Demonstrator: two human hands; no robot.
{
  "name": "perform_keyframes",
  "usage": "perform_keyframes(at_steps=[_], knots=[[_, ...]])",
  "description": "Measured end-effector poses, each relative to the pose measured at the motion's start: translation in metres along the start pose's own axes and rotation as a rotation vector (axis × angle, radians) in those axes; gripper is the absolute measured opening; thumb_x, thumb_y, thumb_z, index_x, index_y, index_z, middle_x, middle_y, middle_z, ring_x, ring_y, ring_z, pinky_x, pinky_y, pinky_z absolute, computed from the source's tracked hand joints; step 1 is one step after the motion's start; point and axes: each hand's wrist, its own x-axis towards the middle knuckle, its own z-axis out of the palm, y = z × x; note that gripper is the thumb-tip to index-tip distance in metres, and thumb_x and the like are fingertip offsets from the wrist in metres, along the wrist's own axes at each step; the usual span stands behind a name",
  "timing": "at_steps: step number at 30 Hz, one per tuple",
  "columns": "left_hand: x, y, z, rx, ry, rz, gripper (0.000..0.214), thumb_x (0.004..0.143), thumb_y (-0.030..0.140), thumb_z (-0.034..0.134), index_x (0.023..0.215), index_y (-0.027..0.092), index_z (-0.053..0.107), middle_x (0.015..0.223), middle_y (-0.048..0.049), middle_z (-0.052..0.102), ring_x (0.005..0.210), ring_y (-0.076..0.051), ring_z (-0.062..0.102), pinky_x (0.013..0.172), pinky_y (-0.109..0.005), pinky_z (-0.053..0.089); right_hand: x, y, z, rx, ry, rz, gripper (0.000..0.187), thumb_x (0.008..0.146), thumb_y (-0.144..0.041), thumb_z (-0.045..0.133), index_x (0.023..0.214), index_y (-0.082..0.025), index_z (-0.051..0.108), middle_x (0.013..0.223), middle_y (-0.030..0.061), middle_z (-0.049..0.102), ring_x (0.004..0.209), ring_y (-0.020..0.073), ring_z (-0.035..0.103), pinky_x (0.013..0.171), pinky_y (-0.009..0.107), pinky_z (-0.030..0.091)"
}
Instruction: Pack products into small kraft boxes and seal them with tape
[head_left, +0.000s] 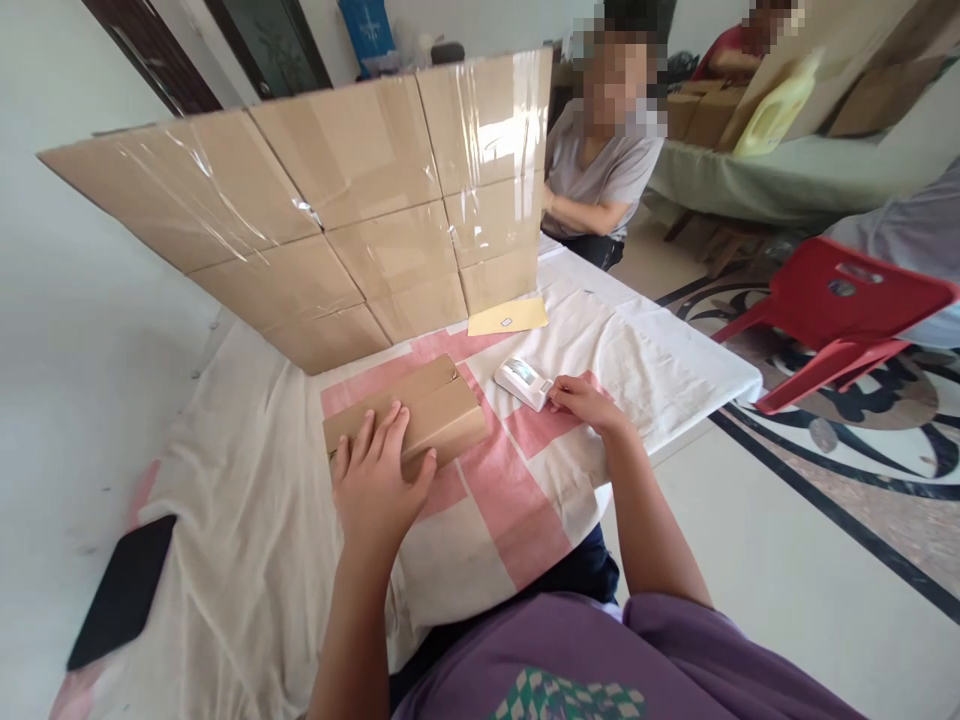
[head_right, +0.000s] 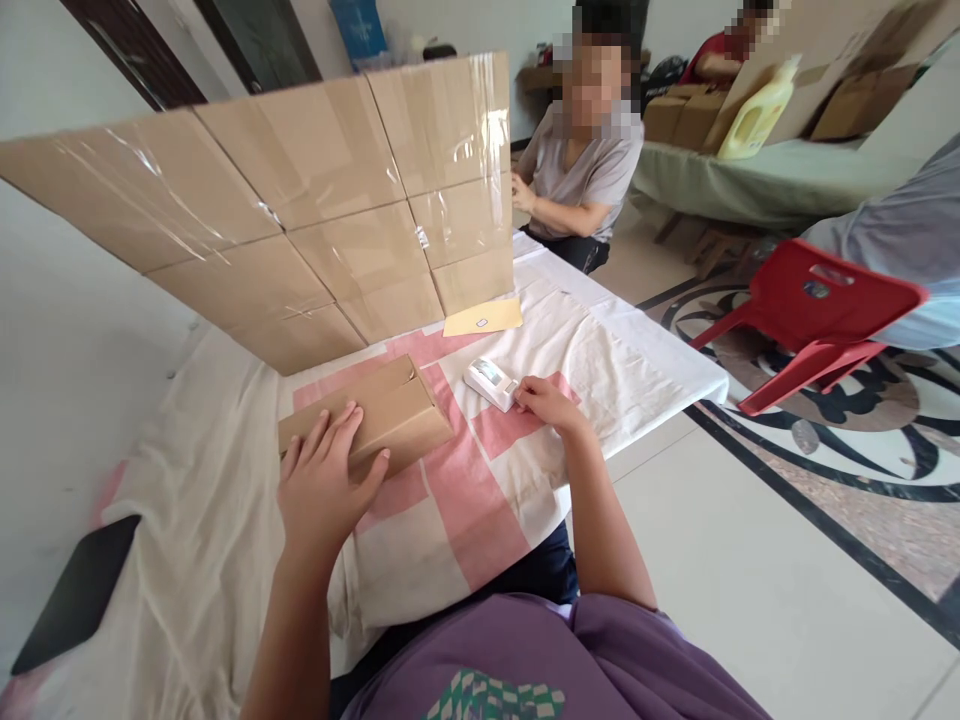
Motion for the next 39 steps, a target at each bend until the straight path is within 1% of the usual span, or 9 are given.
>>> perform_keyframes(at_steps=[7,11,14,17,20,29,33,36,39], knots=[[-0.003,-0.004,0.003,-0.013,0.019,0.041,0.054,0.098,0.041,0.047,0.148,0.020,0.053,0.155,-0.0068,0.054,0.149,-0.035,0.044,0.123,-0.056,0.028,-0.001,-0.011,0.007,-0.139,0.100,0.022,0.013,0.070,-0.025,0.061,0.061,-0.021,0.053,0.057,-0.0034,0.059,0.061,0.0132,0.056,0.060,0.023,0.040],[-0.004,-0.002,0.003,-0.028,0.044,0.023,0.051,0.096,0.038,0.049,0.145,0.023,0.057,0.153,-0.0065,0.056,0.147,-0.035,0.046,0.122,-0.057,0.030,-0.008,-0.020,0.011,-0.187,0.129,0.029,0.019,0.071,-0.025,0.061,0.056,-0.021,0.050,0.056,-0.0014,0.060,0.059,0.0140,0.057,0.059,0.024,0.043],[-0.003,0.000,0.001,-0.034,0.034,0.016,0.051,0.096,0.036,0.050,0.145,0.023,0.057,0.154,-0.0064,0.055,0.148,-0.035,0.045,0.122,-0.058,0.031,-0.020,-0.028,0.015,-0.249,0.209,0.041,0.027,0.071,-0.026,0.063,0.053,-0.023,0.043,0.051,-0.0014,0.054,0.053,0.0150,0.053,0.052,0.025,0.037],[-0.002,0.001,0.000,-0.043,0.015,0.003,0.051,0.096,0.036,0.049,0.145,0.022,0.056,0.155,-0.0063,0.055,0.149,-0.034,0.044,0.122,-0.059,0.032,-0.036,-0.042,0.023,-0.303,0.283,-0.012,0.032,0.074,-0.028,0.062,0.054,-0.024,0.038,0.052,-0.0021,0.047,0.053,0.0149,0.046,0.052,0.026,0.030],[-0.001,0.002,-0.002,-0.047,-0.005,-0.009,0.052,0.097,0.037,0.048,0.146,0.021,0.055,0.155,-0.0064,0.054,0.150,-0.034,0.043,0.122,-0.059,0.031,-0.052,-0.065,0.036,-0.317,0.273,-0.112,0.030,0.080,-0.033,0.058,0.058,-0.024,0.040,0.058,-0.0016,0.047,0.058,0.0160,0.045,0.056,0.029,0.031],[-0.010,0.007,-0.007,-0.051,-0.001,-0.001,0.053,0.097,0.037,0.049,0.148,0.021,0.053,0.158,-0.0066,0.051,0.152,-0.033,0.039,0.125,-0.058,0.025,-0.060,-0.131,0.100,-0.352,0.177,-0.446,0.013,0.086,-0.027,0.055,0.074,-0.023,0.057,0.091,0.0053,0.059,0.088,0.0226,0.056,0.083,0.036,0.044],[-0.013,0.008,-0.005,-0.059,0.014,-0.012,0.055,0.098,0.039,0.050,0.150,0.023,0.052,0.158,-0.0070,0.050,0.153,-0.032,0.038,0.126,-0.058,0.023,-0.046,-0.136,0.133,-0.339,0.244,-0.372,0.015,0.087,-0.024,0.056,0.075,-0.022,0.065,0.117,0.0094,0.062,0.120,0.0311,0.049,0.110,0.050,0.034],[-0.009,0.006,-0.002,-0.071,0.014,-0.022,0.055,0.098,0.039,0.050,0.150,0.023,0.053,0.157,-0.0070,0.051,0.152,-0.031,0.040,0.126,-0.057,0.024,-0.035,-0.137,0.150,-0.322,0.260,-0.304,0.015,0.087,-0.023,0.057,0.076,-0.022,0.067,0.143,0.0079,0.054,0.137,0.0356,0.036,0.115,0.058,0.025],[-0.002,0.003,0.002,-0.091,0.015,-0.040,0.054,0.096,0.039,0.050,0.148,0.023,0.054,0.155,-0.0062,0.054,0.151,-0.031,0.042,0.125,-0.058,0.026,-0.027,-0.140,0.159,-0.349,0.175,-0.248,0.017,0.088,-0.024,0.058,0.074,-0.021,0.067,0.150,0.0078,0.051,0.144,0.0362,0.029,0.117,0.061,0.021]])
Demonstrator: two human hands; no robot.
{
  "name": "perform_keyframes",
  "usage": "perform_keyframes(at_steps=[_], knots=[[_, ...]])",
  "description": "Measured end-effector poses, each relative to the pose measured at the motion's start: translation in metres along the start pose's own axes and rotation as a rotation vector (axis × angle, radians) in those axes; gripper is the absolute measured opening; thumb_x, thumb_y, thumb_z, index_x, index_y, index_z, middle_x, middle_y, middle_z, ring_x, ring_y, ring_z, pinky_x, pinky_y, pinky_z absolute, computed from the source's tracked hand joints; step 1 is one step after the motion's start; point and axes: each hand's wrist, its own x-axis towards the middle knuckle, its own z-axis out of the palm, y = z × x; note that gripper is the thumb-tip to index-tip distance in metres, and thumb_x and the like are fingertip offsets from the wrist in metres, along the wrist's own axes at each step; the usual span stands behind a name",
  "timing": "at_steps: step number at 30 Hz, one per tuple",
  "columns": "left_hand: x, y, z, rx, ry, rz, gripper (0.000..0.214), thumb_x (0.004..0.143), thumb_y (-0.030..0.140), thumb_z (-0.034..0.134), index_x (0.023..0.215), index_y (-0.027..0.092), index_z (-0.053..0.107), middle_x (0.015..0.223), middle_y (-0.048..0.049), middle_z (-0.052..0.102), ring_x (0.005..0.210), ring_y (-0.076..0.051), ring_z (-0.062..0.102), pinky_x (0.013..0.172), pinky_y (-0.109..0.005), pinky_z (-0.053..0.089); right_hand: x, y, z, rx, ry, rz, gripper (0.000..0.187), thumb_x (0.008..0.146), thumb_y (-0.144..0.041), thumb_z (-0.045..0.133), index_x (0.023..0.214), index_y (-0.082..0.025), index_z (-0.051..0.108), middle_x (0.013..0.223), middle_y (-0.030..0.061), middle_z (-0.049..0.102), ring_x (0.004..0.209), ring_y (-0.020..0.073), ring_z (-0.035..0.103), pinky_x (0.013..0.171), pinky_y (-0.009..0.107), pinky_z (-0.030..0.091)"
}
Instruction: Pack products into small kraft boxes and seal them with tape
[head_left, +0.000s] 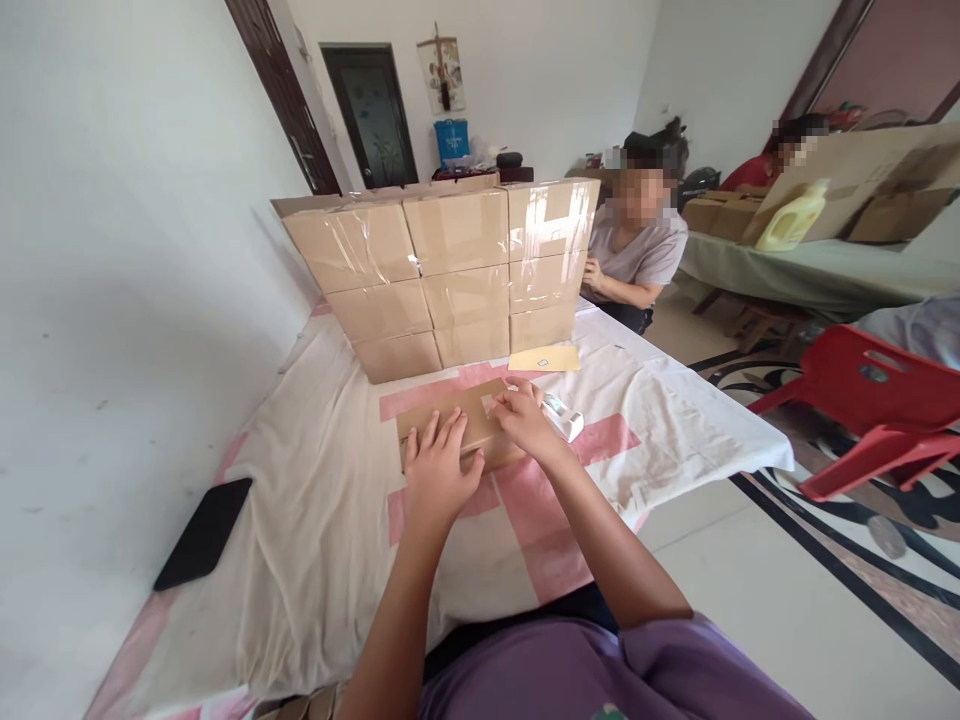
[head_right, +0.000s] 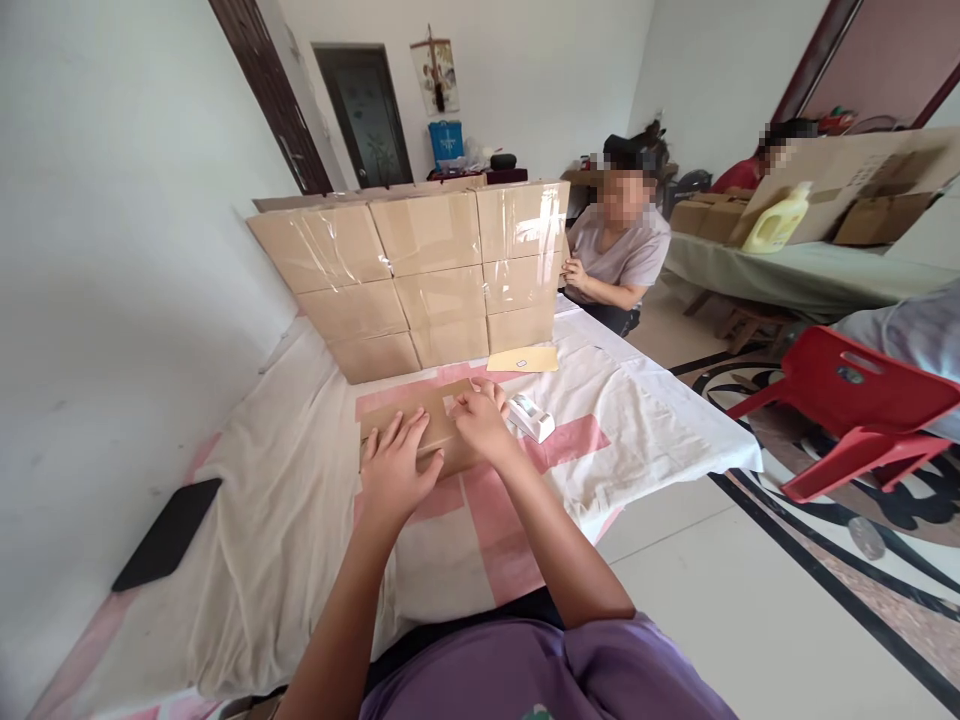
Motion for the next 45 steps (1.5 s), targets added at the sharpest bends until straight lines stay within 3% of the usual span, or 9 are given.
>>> perform_keyframes(at_steps=[5,9,12,17,22,28,36,40,45], knots=[[0.006,0.001,0.001,-0.028,-0.018,-0.027,0.054,0.094,0.037,0.052,0.147,0.023,0.056,0.153,-0.0070,0.057,0.150,-0.033,0.044,0.125,-0.060,0.025,0.010,-0.010,0.003,-0.066,-0.044,0.016,0.019,0.087,-0.021,0.058,0.069,-0.018,0.062,0.157,0.0091,0.044,0.152,0.0363,0.020,0.120,0.064,0.013],[0.007,0.004,-0.001,-0.056,-0.021,-0.074,0.070,0.091,0.035,0.055,0.157,0.016,0.040,0.147,-0.0134,0.061,0.150,-0.032,0.044,0.126,-0.059,0.025,0.011,-0.019,0.005,-0.116,-0.102,-0.002,0.020,0.088,-0.021,0.057,0.068,-0.018,0.060,0.163,0.0087,0.037,0.156,0.0378,0.010,0.119,0.069,0.004],[0.008,0.004,-0.002,-0.098,-0.030,-0.094,0.079,0.091,0.035,0.056,0.161,0.012,0.029,0.150,-0.0142,0.059,0.151,-0.030,0.043,0.127,-0.058,0.024,0.009,-0.025,0.010,-0.198,-0.122,-0.006,0.023,0.092,-0.022,0.055,0.069,-0.017,0.059,0.167,0.0093,0.033,0.158,0.0386,0.006,0.120,0.067,0.005],[0.009,0.003,-0.005,-0.089,-0.067,-0.100,0.081,0.092,0.035,0.059,0.162,0.014,0.027,0.150,-0.0156,0.058,0.152,-0.030,0.041,0.126,-0.060,0.024,0.005,-0.029,0.019,-0.292,-0.132,-0.052,0.027,0.095,-0.021,0.051,0.069,-0.016,0.058,0.168,0.0109,0.030,0.158,0.0414,0.002,0.121,0.068,0.004],[0.008,0.003,-0.004,-0.048,-0.045,-0.098,0.080,0.092,0.036,0.060,0.162,0.015,0.028,0.149,-0.0140,0.059,0.151,-0.029,0.042,0.127,-0.059,0.025,0.005,-0.038,0.018,-0.415,-0.207,0.021,0.030,0.097,-0.022,0.044,0.084,-0.013,0.070,0.170,0.0175,0.024,0.159,0.0404,0.007,0.123,0.063,0.007],[0.007,0.004,-0.005,-0.041,-0.046,-0.096,0.082,0.091,0.036,0.061,0.162,0.015,0.027,0.152,-0.0130,0.057,0.151,-0.028,0.043,0.129,-0.057,0.024,0.006,-0.049,0.016,-0.460,-0.215,0.102,0.036,0.097,-0.023,0.042,0.109,-0.014,0.074,0.171,0.0138,0.025,0.158,0.0357,0.012,0.125,0.057,0.013],[0.009,0.003,-0.005,-0.043,-0.033,-0.117,0.084,0.088,0.037,0.066,0.159,0.007,0.031,0.154,-0.0177,0.054,0.148,-0.028,0.047,0.129,-0.048,0.029,0.011,-0.045,0.019,-0.494,-0.197,0.116,0.039,0.096,-0.027,0.042,0.115,-0.017,0.074,0.170,0.0100,0.029,0.157,0.0338,0.019,0.125,0.055,0.019],[0.014,0.001,-0.008,-0.034,-0.063,-0.130,0.083,0.086,0.037,0.068,0.156,0.007,0.036,0.148,-0.0186,0.060,0.140,-0.030,0.055,0.125,-0.047,0.034,0.017,-0.040,0.024,-0.533,-0.191,0.112,0.041,0.093,-0.024,0.044,0.121,-0.015,0.072,0.169,0.0117,0.030,0.155,0.0360,0.021,0.125,0.055,0.020],[0.013,0.000,-0.006,-0.010,-0.050,-0.086,0.070,0.089,0.036,0.064,0.151,0.010,0.046,0.151,-0.0178,0.057,0.146,-0.030,0.050,0.126,-0.050,0.032,0.024,-0.033,0.031,-0.585,-0.189,0.110,0.046,0.092,-0.025,0.043,0.128,-0.013,0.070,0.172,0.0134,0.024,0.157,0.0387,0.017,0.124,0.058,0.019]])
